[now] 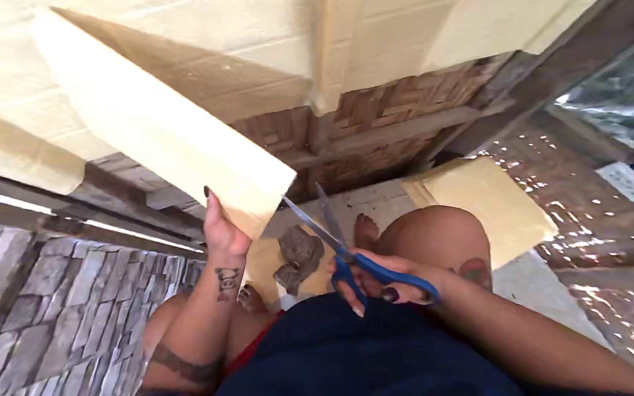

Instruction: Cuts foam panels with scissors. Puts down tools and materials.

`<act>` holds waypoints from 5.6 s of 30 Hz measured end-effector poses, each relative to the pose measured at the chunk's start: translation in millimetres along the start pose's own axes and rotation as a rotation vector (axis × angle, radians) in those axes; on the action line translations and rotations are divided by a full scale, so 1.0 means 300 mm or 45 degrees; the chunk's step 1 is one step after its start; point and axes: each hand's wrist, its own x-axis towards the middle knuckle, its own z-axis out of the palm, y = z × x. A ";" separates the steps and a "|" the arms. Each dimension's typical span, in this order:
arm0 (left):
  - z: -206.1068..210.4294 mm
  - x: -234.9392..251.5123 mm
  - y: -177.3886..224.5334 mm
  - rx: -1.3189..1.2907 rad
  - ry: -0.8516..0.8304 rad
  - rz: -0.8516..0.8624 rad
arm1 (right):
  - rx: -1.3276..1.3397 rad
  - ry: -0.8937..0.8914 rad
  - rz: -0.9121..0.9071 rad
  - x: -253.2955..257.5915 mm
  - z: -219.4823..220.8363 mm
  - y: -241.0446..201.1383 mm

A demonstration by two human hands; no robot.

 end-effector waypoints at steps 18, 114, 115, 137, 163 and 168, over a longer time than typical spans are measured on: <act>-0.015 0.005 0.005 -0.027 -0.012 -0.021 | -0.036 0.014 0.041 0.031 0.006 -0.008; -0.082 0.034 0.059 0.344 -0.142 0.197 | -0.007 0.203 0.000 -0.018 0.044 -0.021; -0.085 0.031 0.060 0.352 -0.142 0.189 | 0.007 0.190 -0.001 -0.017 0.041 -0.019; -0.147 0.067 0.046 0.456 -0.321 0.304 | 0.020 0.160 -0.039 -0.016 0.035 -0.022; -0.078 0.000 0.019 0.492 -0.275 0.143 | 0.078 0.029 -0.027 0.005 0.002 0.035; -0.079 0.005 0.025 0.471 -0.246 0.107 | 0.160 -0.038 -0.101 0.026 -0.008 0.064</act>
